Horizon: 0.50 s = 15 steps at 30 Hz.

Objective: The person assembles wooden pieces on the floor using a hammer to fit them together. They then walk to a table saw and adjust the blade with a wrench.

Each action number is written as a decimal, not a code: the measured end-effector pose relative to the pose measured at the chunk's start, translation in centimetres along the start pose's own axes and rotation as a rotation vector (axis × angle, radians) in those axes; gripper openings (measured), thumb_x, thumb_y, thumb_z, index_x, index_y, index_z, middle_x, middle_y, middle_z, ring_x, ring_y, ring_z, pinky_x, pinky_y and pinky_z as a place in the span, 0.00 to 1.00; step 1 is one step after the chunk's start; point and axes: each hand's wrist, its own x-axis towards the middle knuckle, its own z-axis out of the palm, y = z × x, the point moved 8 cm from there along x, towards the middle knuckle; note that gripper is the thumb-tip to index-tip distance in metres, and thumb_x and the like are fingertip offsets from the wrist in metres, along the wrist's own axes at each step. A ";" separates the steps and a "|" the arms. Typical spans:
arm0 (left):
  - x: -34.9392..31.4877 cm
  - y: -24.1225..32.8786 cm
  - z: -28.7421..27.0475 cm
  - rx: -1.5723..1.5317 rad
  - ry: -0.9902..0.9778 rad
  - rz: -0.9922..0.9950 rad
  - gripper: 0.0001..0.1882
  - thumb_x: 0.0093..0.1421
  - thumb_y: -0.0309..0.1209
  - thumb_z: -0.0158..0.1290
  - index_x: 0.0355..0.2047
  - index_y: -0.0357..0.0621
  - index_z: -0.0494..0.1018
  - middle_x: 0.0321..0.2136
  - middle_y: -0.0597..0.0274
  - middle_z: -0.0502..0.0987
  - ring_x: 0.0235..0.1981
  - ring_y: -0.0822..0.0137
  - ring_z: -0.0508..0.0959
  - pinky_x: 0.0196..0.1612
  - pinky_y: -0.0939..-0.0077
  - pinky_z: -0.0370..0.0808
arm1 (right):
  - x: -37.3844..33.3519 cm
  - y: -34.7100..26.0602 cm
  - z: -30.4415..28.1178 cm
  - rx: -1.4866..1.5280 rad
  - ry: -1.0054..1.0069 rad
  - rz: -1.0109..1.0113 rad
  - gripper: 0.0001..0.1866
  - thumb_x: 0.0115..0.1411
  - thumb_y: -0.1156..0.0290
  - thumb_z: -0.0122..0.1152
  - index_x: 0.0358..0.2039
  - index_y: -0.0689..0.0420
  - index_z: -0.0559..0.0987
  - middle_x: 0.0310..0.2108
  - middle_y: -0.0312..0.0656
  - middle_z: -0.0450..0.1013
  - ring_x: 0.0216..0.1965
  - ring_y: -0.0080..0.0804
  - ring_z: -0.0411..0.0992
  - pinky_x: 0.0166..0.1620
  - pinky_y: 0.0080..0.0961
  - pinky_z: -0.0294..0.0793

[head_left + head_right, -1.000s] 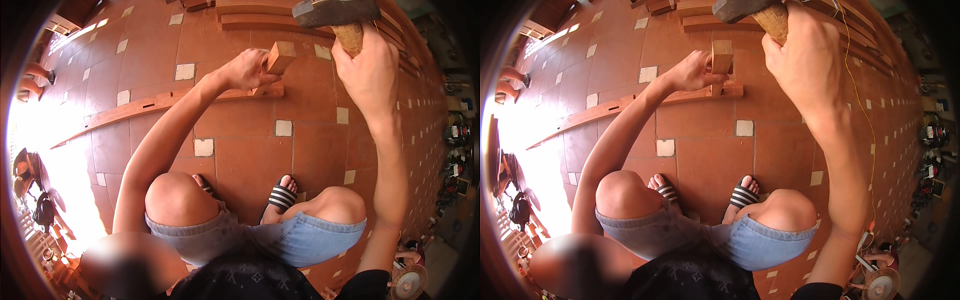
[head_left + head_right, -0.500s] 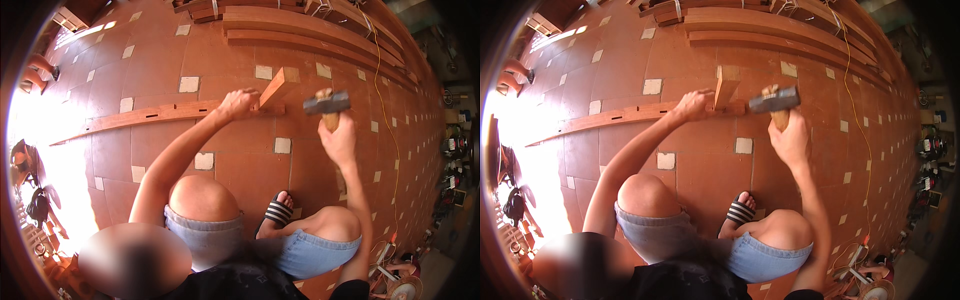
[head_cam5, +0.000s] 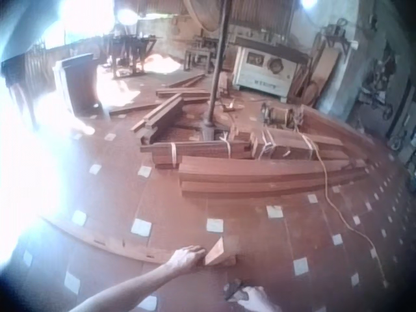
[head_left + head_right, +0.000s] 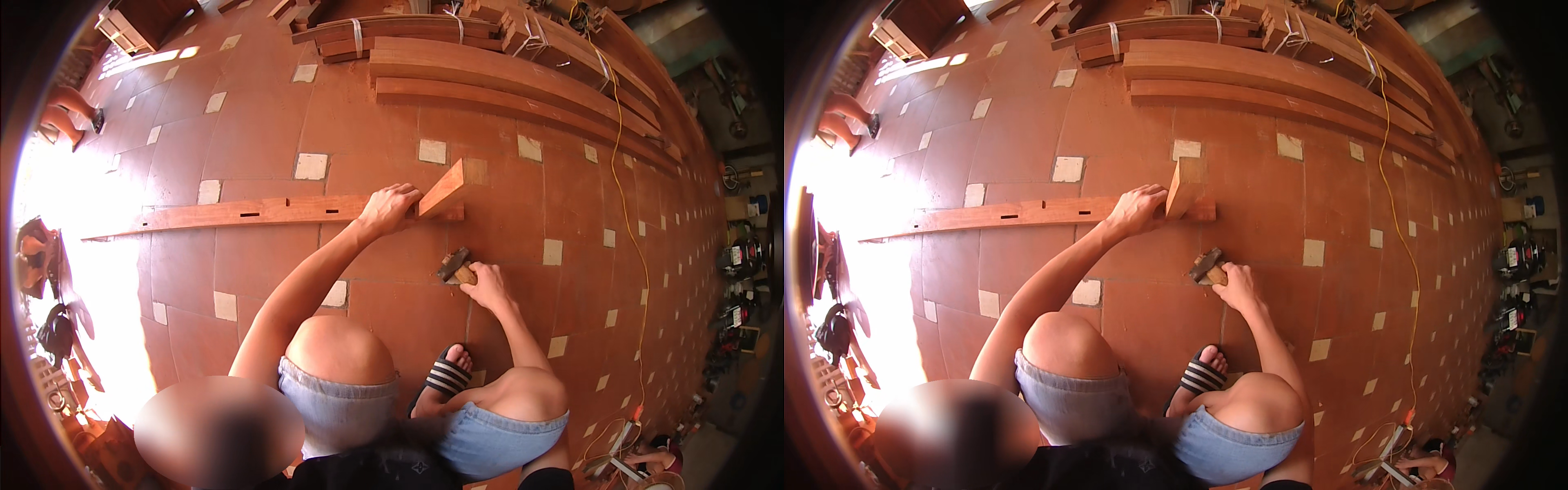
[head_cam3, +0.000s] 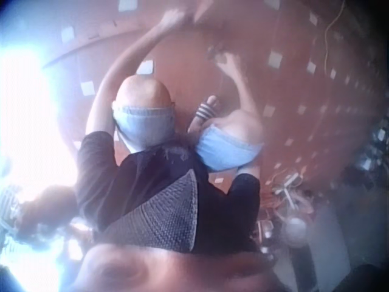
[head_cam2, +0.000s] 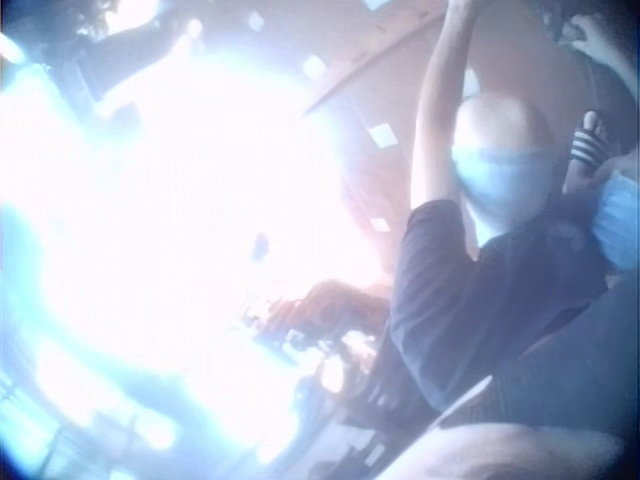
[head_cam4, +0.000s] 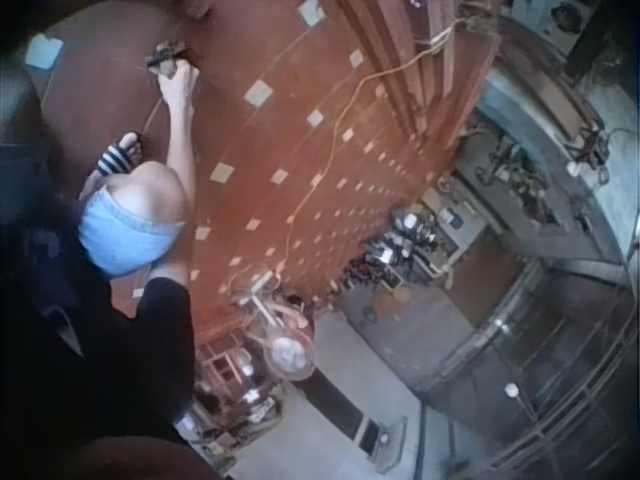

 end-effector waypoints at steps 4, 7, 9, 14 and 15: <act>-4.7 -3.9 -3.1 0.148 0.123 -0.028 0.37 0.48 0.44 0.71 0.56 0.46 0.72 0.48 0.55 0.76 0.54 0.53 0.76 0.56 0.54 0.73 | 3.4 -10.9 -10.0 0.234 0.166 -0.049 0.35 0.47 0.61 0.83 0.53 0.61 0.77 0.39 0.49 0.80 0.35 0.44 0.80 0.40 0.36 0.81; -7.5 -6.3 -5.5 0.224 0.125 -0.044 0.36 0.47 0.48 0.71 0.53 0.45 0.72 0.45 0.57 0.75 0.52 0.54 0.76 0.53 0.57 0.72 | 5.5 -18.7 -15.5 0.239 0.153 -0.198 0.37 0.47 0.51 0.82 0.52 0.61 0.78 0.29 0.47 0.81 0.26 0.45 0.79 0.34 0.36 0.81; -9.3 -9.3 -6.3 0.259 0.048 -0.140 0.36 0.46 0.50 0.71 0.49 0.44 0.72 0.44 0.58 0.75 0.51 0.55 0.76 0.51 0.58 0.71 | 7.3 -22.1 -17.3 0.219 0.195 -0.367 0.36 0.48 0.46 0.81 0.48 0.61 0.81 0.23 0.46 0.80 0.23 0.45 0.79 0.31 0.36 0.80; -11.7 -10.2 -7.0 0.365 0.060 -0.138 0.35 0.46 0.58 0.69 0.41 0.44 0.71 0.41 0.59 0.74 0.49 0.57 0.75 0.49 0.60 0.70 | 7.9 -21.3 -18.2 0.168 0.186 -0.282 0.16 0.59 0.59 0.69 0.29 0.61 0.85 0.18 0.43 0.79 0.22 0.35 0.81 0.31 0.31 0.80; -12.0 -9.9 -6.6 0.356 0.074 -0.130 0.35 0.47 0.58 0.68 0.41 0.44 0.71 0.41 0.59 0.73 0.48 0.57 0.75 0.50 0.60 0.70 | 7.8 -19.7 -18.8 0.284 0.216 -0.229 0.14 0.58 0.61 0.68 0.24 0.59 0.86 0.19 0.45 0.80 0.22 0.40 0.81 0.30 0.32 0.80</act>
